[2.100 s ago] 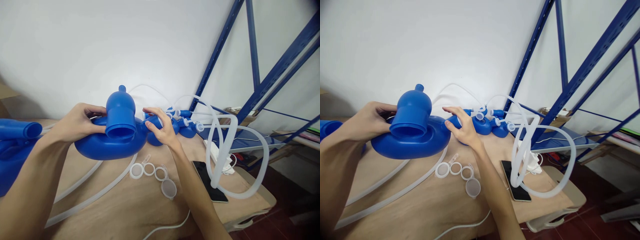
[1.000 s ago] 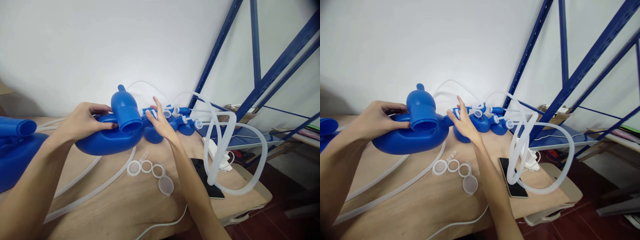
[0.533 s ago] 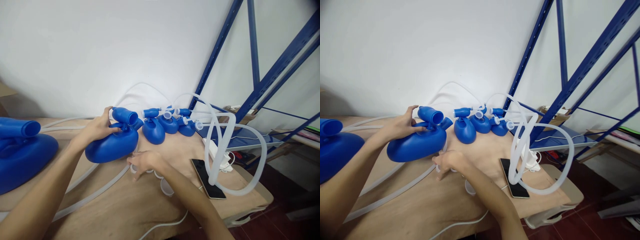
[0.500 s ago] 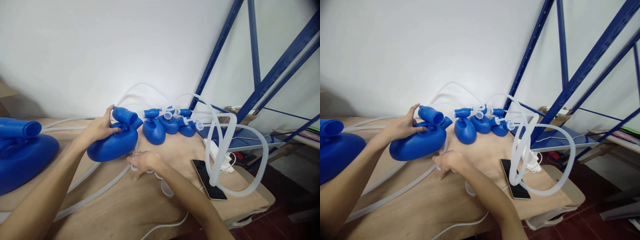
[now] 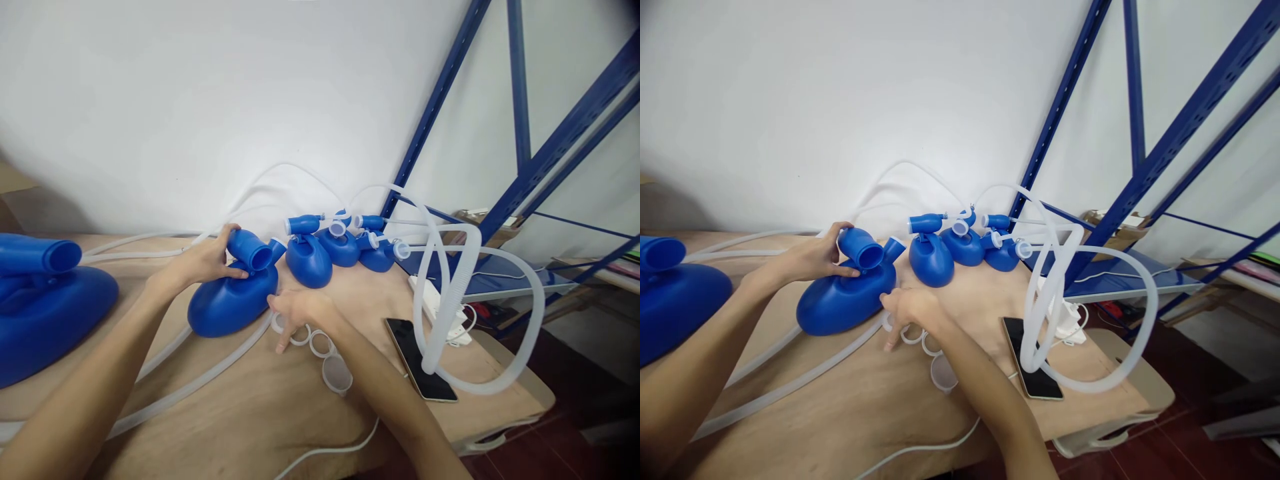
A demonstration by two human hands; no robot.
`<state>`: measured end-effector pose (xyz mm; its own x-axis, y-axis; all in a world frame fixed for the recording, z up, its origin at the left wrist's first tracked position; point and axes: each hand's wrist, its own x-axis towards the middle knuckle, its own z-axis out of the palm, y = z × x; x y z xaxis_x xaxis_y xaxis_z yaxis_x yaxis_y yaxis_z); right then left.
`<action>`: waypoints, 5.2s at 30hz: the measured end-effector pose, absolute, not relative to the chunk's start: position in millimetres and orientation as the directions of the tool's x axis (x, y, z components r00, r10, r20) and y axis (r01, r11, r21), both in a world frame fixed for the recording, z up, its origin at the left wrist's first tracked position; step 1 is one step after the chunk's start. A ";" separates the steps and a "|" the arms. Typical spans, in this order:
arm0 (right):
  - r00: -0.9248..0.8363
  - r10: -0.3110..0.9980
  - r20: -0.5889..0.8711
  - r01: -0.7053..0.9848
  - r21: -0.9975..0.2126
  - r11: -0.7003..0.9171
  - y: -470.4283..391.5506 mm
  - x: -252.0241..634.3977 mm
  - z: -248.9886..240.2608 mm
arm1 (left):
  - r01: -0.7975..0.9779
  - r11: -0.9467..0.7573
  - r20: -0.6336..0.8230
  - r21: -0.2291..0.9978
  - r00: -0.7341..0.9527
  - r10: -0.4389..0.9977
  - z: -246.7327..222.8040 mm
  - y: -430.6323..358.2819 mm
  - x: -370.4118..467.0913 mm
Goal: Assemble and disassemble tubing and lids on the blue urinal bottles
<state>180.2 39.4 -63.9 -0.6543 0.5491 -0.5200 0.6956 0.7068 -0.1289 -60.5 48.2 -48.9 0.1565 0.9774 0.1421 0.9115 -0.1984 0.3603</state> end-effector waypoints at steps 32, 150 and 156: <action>-0.766 0.587 -0.264 0.635 -0.159 0.756 52.0 201.4 -55.7 | 0.964 -0.266 0.197 0.001 0.261 0.945 -38.5 41.9 -48.0; -0.143 0.611 0.779 -0.110 -0.626 0.772 39.4 213.2 -27.3 | 0.506 -0.562 0.607 0.655 0.090 0.789 -7.5 -3.3 -5.7; -0.317 0.476 0.820 -0.011 -0.505 0.863 31.3 208.6 -30.1 | 0.551 -0.526 0.587 0.648 0.080 0.806 -2.1 -16.9 -0.7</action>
<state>208.6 31.3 -30.1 -0.3168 0.4763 0.8202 -0.0115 0.8628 -0.5054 -0.7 -16.9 -2.1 0.0798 0.8058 0.5868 0.5506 -0.5264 0.6479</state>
